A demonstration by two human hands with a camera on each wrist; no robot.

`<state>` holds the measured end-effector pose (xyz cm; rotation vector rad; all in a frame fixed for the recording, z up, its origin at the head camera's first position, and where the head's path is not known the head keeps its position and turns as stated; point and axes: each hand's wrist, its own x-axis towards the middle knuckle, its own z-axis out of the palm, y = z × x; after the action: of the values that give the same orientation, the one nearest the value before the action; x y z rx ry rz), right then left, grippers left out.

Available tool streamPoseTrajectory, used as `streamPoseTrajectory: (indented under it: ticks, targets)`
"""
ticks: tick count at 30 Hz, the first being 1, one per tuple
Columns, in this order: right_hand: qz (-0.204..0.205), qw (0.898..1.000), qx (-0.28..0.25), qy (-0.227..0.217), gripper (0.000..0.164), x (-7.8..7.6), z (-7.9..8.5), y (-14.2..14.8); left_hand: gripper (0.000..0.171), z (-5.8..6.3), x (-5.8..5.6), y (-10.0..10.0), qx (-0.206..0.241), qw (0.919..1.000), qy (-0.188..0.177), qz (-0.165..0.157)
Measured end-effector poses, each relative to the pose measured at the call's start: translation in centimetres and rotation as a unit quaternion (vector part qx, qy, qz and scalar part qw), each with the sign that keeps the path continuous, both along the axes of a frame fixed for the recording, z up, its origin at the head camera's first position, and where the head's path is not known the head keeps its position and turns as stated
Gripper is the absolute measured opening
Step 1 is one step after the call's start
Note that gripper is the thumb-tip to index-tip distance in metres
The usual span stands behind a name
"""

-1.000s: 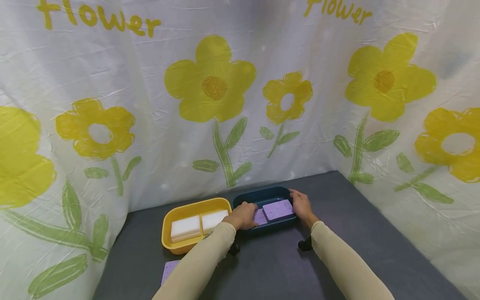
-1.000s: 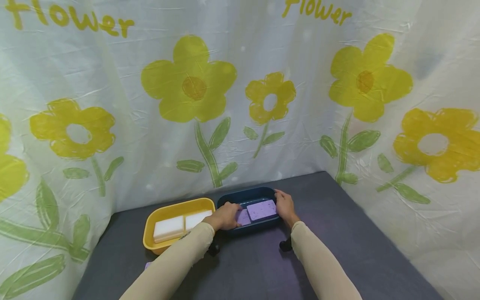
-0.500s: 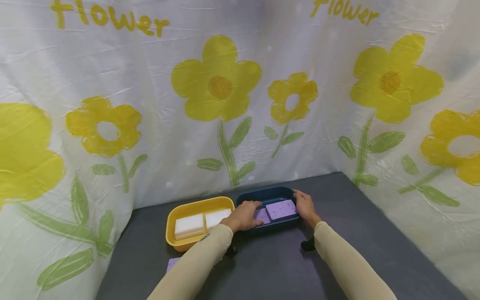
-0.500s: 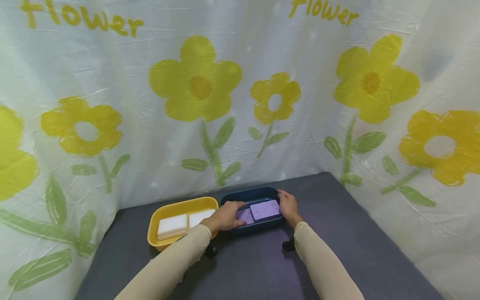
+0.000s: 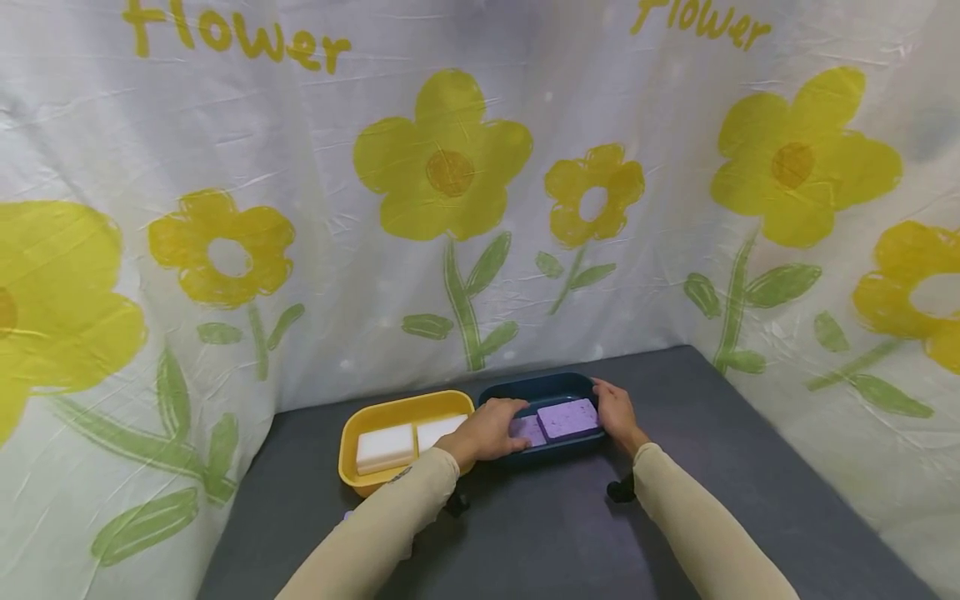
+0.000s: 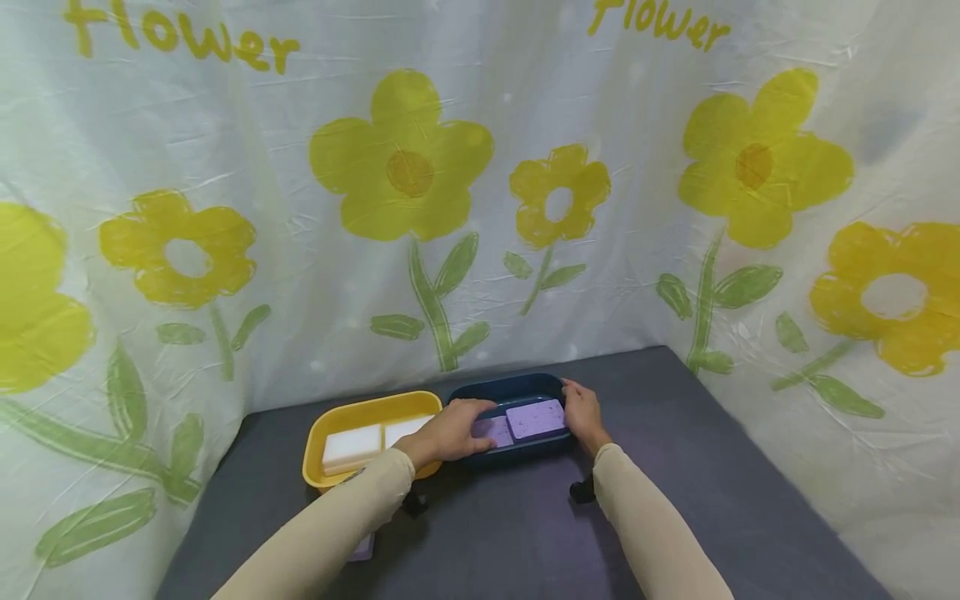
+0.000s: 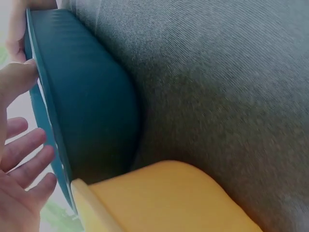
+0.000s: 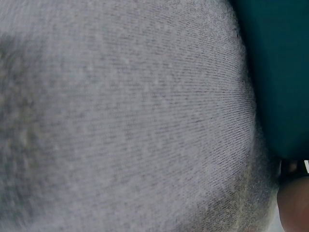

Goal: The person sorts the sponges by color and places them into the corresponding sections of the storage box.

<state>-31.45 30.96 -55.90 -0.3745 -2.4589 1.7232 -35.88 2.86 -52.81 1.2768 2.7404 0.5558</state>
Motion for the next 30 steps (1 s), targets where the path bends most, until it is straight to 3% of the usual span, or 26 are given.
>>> streamPoseTrajectory:
  ticks: [1, 2, 3, 9, 15, 23, 30]
  targets:
    - [0.001, 1.0, 0.0, -0.002, 0.056, 0.0, 0.0, -0.1, 0.07, 0.5, 0.4, -0.3, 0.0, 1.0, 0.002, -0.003]
    - [-0.001, 1.0, -0.001, 0.0, 0.055, 0.0, -0.1, -0.1, 0.067, 1.8, 1.4, -0.6, 0.0, 1.0, -0.009, -0.001]
    - [-0.002, 1.0, 0.004, 0.003, 0.054, 0.1, -0.1, -0.2, 0.067, 2.0, 1.6, -0.9, 0.001, 1.0, -0.009, -0.001]
    - [-0.019, 0.999, 0.022, 0.022, 0.051, 0.0, -0.4, -0.2, 0.064, 2.2, 2.5, -2.7, 0.009, 0.9999, 0.013, -0.004]
    - [-0.018, 1.0, 0.021, 0.013, 0.053, 0.3, -0.3, 0.0, 0.065, 2.5, 3.4, -4.2, -0.001, 0.9994, 0.029, -0.019]
    - [-0.018, 1.0, 0.008, 0.006, 0.053, 0.2, -0.5, 0.0, 0.068, 3.7, 4.9, -6.1, -0.034, 0.997, 0.061, -0.034]
    - [-0.02, 1.0, 0.01, 0.012, 0.052, -0.1, -0.2, -0.1, 0.07, 5.1, 5.6, -8.2, -0.02, 0.9976, 0.058, -0.033]
